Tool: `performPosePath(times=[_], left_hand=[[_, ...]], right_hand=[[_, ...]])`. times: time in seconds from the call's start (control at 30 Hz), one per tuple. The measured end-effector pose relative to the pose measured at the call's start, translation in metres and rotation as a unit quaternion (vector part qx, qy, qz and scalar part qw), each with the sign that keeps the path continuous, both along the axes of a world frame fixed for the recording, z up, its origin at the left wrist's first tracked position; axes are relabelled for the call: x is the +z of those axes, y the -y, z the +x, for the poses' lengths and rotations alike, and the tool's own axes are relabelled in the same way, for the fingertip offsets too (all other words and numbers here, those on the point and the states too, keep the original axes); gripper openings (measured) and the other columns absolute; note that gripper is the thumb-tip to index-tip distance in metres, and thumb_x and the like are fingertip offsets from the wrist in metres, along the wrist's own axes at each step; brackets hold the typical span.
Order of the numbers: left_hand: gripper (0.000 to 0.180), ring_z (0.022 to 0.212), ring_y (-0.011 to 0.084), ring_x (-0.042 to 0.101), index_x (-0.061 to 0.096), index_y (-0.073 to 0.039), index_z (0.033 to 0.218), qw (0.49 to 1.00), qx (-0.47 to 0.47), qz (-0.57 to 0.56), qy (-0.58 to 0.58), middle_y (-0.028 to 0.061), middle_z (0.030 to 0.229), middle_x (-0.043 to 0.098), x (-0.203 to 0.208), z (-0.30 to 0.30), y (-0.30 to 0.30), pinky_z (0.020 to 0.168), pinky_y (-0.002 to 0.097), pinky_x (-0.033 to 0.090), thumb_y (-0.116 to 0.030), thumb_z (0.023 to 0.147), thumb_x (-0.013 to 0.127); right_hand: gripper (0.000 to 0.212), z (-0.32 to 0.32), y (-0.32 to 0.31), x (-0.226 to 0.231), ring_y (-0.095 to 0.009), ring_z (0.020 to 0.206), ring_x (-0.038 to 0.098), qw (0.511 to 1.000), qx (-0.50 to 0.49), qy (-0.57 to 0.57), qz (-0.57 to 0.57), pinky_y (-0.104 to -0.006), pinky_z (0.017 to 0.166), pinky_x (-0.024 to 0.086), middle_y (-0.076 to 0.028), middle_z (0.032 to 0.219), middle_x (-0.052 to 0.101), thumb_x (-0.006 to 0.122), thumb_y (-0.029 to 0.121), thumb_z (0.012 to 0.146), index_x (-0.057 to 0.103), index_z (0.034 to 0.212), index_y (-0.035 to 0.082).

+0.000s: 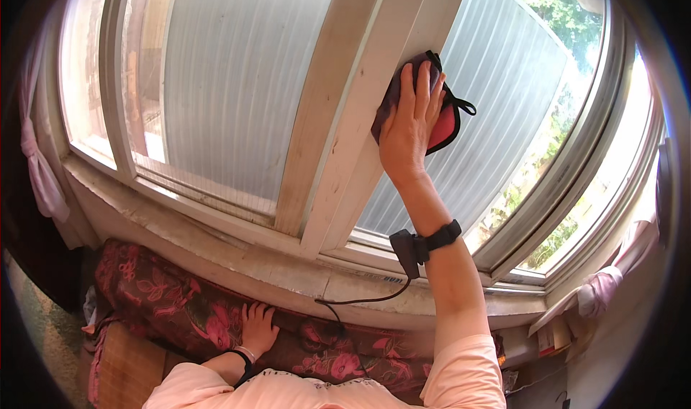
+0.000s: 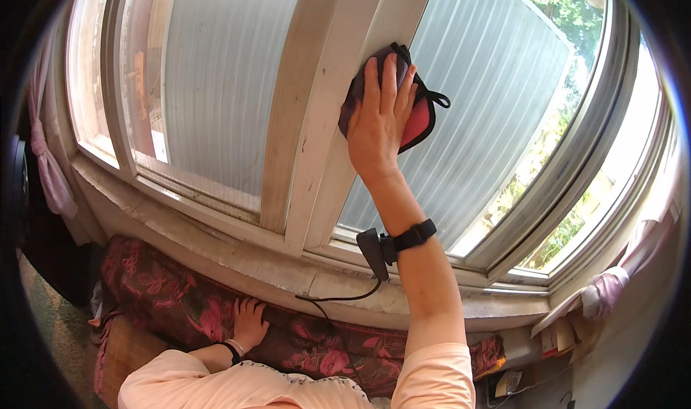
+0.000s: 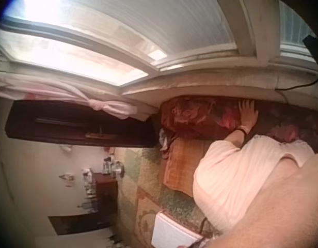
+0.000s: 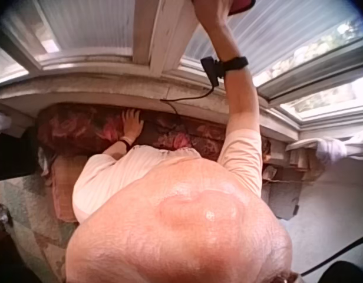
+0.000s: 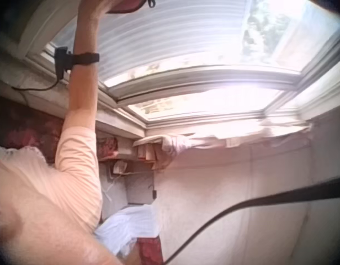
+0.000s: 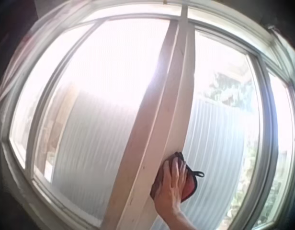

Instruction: Cleaning a window frame and the glass panes using a cloth.

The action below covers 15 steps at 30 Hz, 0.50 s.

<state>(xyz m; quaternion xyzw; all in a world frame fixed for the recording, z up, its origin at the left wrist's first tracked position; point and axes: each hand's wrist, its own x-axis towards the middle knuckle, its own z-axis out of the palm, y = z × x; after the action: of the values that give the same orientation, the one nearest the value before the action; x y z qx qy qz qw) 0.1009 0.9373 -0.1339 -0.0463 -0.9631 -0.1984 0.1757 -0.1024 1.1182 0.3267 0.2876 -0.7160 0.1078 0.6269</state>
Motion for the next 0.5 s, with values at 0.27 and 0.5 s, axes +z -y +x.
performPosePath(times=[0.27, 0.5], left_hand=[[0.059, 0.132, 0.0338, 0.036, 0.055, -0.009, 0.124, 1.0, -0.004, 0.003, 0.0, 0.014, 0.129, 0.048, -0.001, -0.002, 0.002, 0.115, 0.0595, 0.017, -0.029, 0.072, 0.074], [0.059, 0.132, 0.0344, 0.036, 0.056, -0.008, 0.124, 1.0, -0.003, 0.018, 0.002, 0.0143, 0.129, 0.047, -0.003, 0.0, 0.006, 0.116, 0.0596, 0.016, -0.029, 0.071, 0.074]], right_hand=[[0.06, -0.007, -0.003, 0.05, -0.052, 0.144, 0.013, 0.998, -0.004, -0.057, 0.035, -0.0613, 0.115, 0.019, -0.021, 0.156, 0.025, 0.056, 0.004, 0.09, 0.037, 0.147, 0.002], [0.054, -0.029, -0.002, 0.129, -0.05, 0.142, 0.023, 0.986, 0.027, -0.159, 0.041, -0.0548, 0.116, 0.023, -0.024, 0.153, 0.03, 0.049, 0.004, 0.093, 0.039, 0.146, 0.003]])
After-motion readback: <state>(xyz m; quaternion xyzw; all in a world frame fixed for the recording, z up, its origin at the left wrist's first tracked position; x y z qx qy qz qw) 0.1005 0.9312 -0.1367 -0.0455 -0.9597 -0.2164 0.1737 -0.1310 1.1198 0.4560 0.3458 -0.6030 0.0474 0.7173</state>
